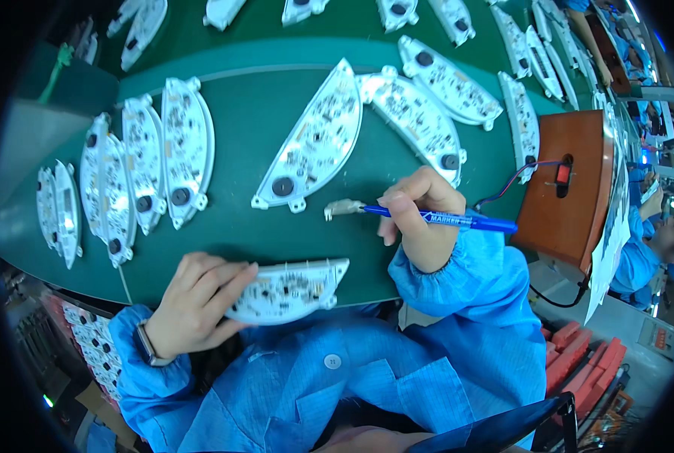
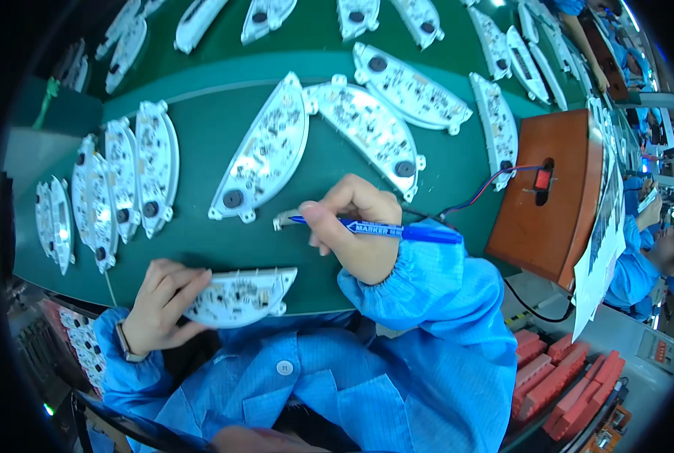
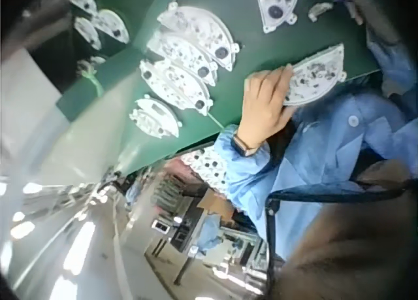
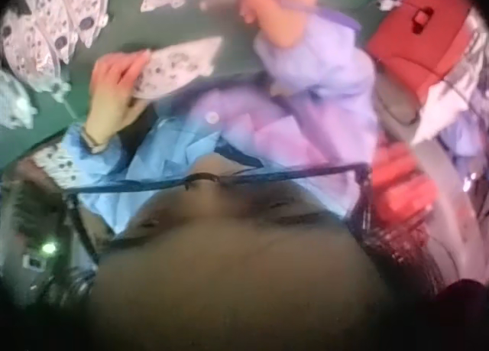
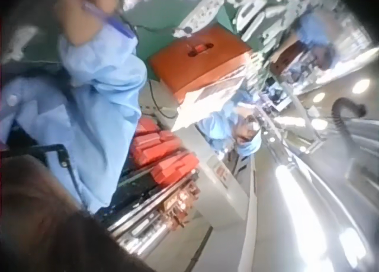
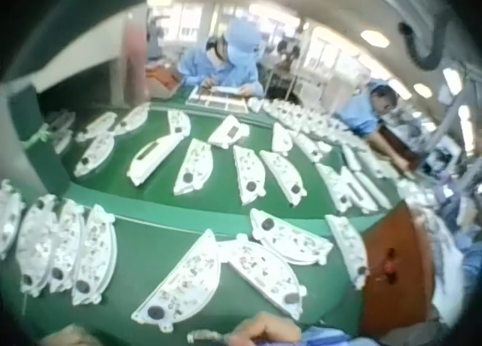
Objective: The person tests digital display circuit boards by plugging in a power connector, pressing the front panel to light up the display and indicators, marking the board with a marker, and disconnecting the connector.
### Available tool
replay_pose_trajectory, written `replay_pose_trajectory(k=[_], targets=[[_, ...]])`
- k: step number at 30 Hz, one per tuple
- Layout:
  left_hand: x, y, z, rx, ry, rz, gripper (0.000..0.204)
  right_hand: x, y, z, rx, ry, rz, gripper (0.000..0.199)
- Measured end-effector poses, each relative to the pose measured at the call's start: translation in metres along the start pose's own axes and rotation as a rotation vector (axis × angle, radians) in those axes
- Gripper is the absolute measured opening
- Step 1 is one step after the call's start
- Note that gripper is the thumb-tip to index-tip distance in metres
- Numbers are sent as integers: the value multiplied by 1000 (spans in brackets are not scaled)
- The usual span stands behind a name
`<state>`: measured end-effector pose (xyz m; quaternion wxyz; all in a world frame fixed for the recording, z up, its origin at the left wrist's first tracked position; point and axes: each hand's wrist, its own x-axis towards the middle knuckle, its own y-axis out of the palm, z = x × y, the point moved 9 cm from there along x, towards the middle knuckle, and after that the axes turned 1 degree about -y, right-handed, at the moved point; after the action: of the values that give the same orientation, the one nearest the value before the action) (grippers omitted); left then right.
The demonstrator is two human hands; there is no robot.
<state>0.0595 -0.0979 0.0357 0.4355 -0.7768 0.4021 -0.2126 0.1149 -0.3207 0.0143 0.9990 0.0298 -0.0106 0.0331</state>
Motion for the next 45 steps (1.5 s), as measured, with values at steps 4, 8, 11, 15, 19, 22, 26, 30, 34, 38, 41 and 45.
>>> replay_pose_trajectory(k=[4,8,11,15,19,22,26,30,34,38,41,45], targets=[[0,-64,5,-51,-77,-174,76,4,-19,7,64,-66,-147,15],[30,-134,54,-31,-332,-498,65,8,-22,8,79,-56,-172,15],[69,-154,146,-244,-571,-600,51,9,-22,5,73,-37,-152,14],[125,-182,261,194,-550,-685,54,10,-17,7,68,-47,-66,14],[156,-184,348,303,-553,-731,62,12,-13,5,60,-56,-28,13],[176,-183,348,388,-507,-779,66,14,-12,4,90,-3,27,10],[228,-169,279,580,-634,-561,72,22,-16,16,45,-106,35,8],[224,-151,288,416,-592,-453,51,24,-5,26,-165,-244,64,13],[210,-166,291,269,-508,-414,32,14,8,34,-559,-512,134,14],[177,-180,248,38,-550,-178,28,9,21,34,-729,-608,249,23],[139,-168,171,-366,-485,-80,25,5,30,29,-808,-676,330,25],[89,-123,87,-419,-424,139,31,6,28,14,-754,-561,398,20]])
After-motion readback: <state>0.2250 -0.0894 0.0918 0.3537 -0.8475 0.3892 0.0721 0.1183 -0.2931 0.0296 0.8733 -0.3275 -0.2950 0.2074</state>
